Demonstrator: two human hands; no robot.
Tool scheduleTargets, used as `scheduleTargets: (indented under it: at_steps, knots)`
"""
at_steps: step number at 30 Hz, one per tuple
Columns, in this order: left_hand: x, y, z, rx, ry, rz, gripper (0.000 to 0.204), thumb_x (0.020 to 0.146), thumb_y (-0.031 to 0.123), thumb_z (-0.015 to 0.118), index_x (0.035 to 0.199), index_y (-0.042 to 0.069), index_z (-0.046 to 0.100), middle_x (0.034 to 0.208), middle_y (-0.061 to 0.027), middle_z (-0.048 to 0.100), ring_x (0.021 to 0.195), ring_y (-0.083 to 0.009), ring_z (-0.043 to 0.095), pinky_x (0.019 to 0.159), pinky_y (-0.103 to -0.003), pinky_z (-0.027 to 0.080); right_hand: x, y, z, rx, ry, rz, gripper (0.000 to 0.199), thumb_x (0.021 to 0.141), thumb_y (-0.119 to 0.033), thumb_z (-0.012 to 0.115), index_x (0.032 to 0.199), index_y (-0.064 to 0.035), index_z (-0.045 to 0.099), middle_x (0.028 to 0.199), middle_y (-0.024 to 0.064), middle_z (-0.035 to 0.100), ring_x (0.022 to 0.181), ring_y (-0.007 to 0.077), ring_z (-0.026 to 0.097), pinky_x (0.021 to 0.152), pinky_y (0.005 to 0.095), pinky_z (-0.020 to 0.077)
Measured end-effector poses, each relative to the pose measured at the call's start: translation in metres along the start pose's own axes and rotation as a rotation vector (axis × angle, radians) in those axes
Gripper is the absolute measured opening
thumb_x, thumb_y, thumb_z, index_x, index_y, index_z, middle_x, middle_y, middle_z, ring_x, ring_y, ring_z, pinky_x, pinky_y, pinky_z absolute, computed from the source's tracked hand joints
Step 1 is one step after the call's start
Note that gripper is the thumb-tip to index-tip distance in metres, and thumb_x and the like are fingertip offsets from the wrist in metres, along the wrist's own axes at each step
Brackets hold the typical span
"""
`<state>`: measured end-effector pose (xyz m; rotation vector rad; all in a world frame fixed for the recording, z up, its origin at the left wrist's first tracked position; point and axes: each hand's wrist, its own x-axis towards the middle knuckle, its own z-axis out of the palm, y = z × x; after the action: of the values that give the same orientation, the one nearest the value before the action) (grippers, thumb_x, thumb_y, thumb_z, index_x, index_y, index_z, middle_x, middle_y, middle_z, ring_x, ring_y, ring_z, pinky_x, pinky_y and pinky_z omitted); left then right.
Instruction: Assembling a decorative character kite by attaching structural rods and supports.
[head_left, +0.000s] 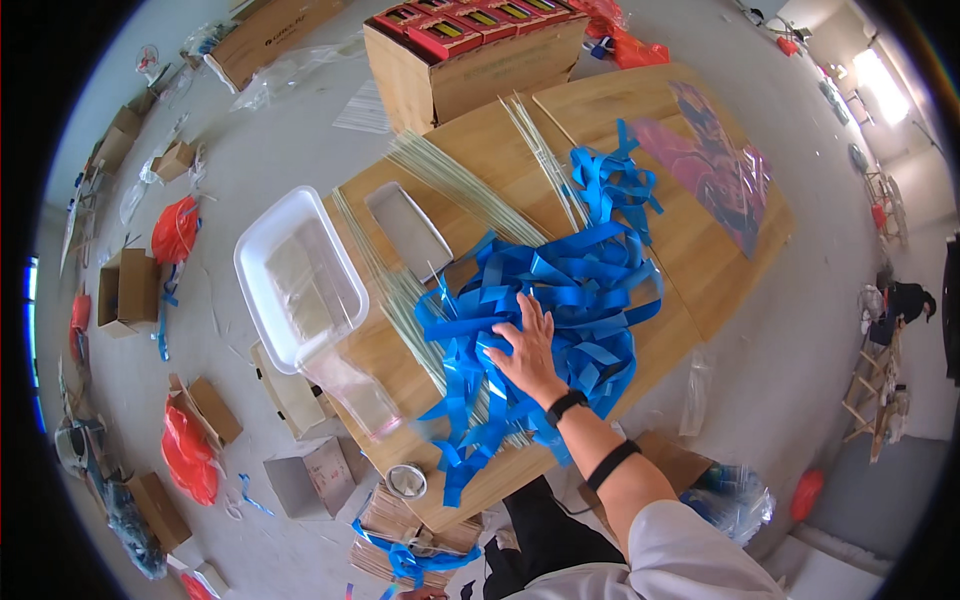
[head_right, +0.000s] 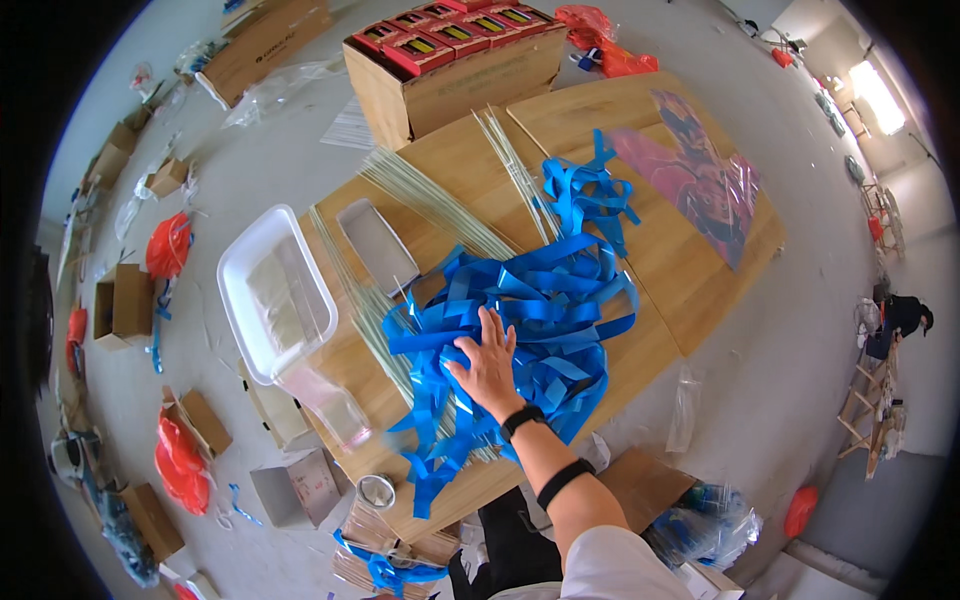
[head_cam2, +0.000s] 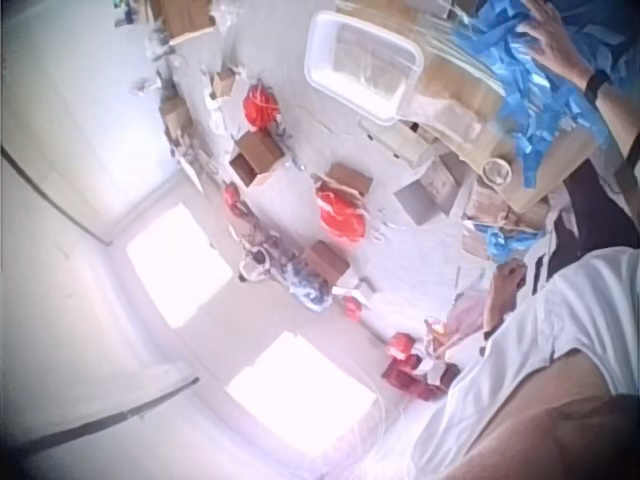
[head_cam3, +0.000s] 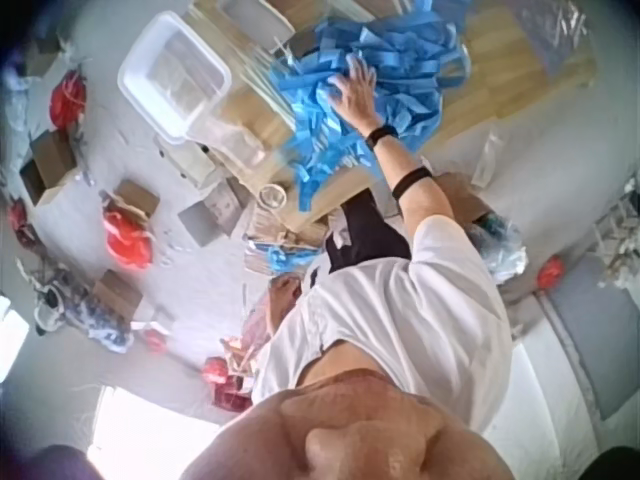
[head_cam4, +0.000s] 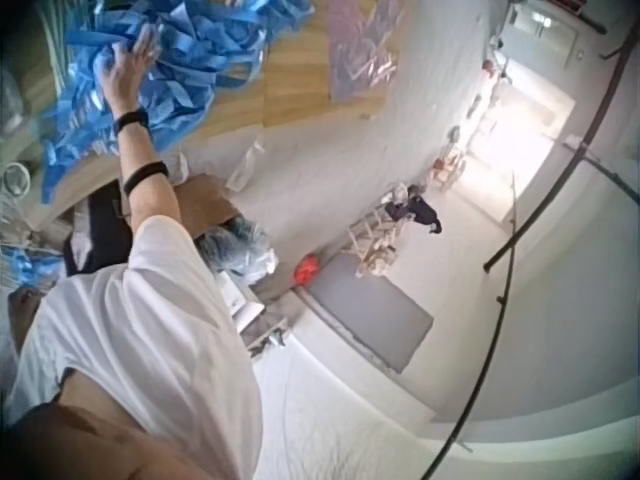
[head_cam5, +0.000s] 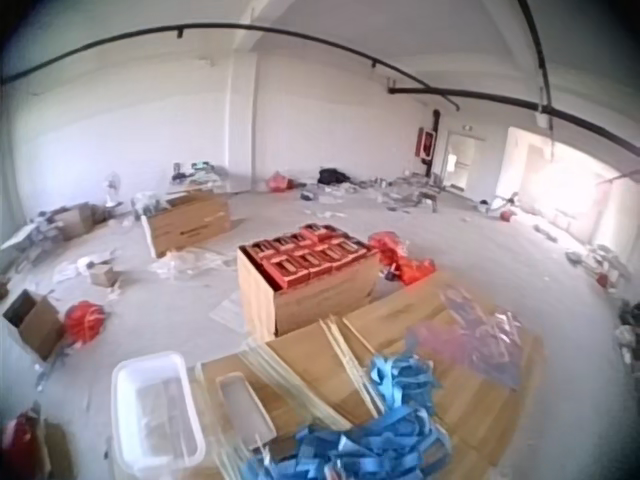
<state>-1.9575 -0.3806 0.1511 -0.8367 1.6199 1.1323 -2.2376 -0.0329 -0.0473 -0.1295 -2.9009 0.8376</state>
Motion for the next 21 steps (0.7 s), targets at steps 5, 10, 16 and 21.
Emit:
scheduleTargets:
  at_steps: [5,10,16,21]
  knots:
    - [0.026,-0.018,0.0,-0.041,0.088,0.207,0.013,0.087,0.013,0.062,0.085,0.003,0.069,0.071,-0.0039,0.062,0.062,-0.0122,0.054,0.056,-0.03,0.042,-0.045,-0.009,-0.013,0.305,0.003,-0.006,0.024,0.079,-0.012,0.075,0.099,-0.0067,0.063,0.134,0.0233,0.052,0.126,0.0431,0.048,0.104,0.0476,0.042]
    - [0.033,-0.016,0.005,-0.06,0.034,0.307,0.013,0.086,0.017,0.067,0.088,0.005,0.072,0.077,-0.0074,0.069,0.069,-0.0175,0.06,0.065,-0.033,0.048,-0.086,-0.029,-0.011,0.347,-0.221,-0.025,0.03,0.08,-0.009,0.074,0.106,-0.0042,0.062,0.12,0.0198,0.061,0.111,0.0395,0.059,0.095,0.0435,0.0501]
    - [0.021,0.003,0.021,0.241,0.14,0.556,0.009,0.084,0.011,0.071,0.09,0.004,0.072,0.078,-0.0102,0.069,0.073,-0.0232,0.068,0.066,-0.033,0.052,-0.084,-0.06,0.015,0.361,-0.458,-0.113,0.034,0.079,-0.011,0.074,0.109,-0.0026,0.062,0.12,0.0207,0.061,0.111,0.0391,0.059,0.094,0.0441,0.0501]
    - [0.018,-0.002,0.027,0.214,0.166,0.551,0.006,0.082,0.008,0.072,0.088,0.005,0.072,0.083,-0.0111,0.068,0.078,-0.0304,0.066,0.07,-0.038,0.052,-0.087,-0.078,0.034,0.443,-0.611,-0.052,0.029,0.078,-0.009,0.074,0.104,-0.0007,0.064,0.114,0.0207,0.064,0.109,0.0383,0.06,0.093,0.0434,0.0501]
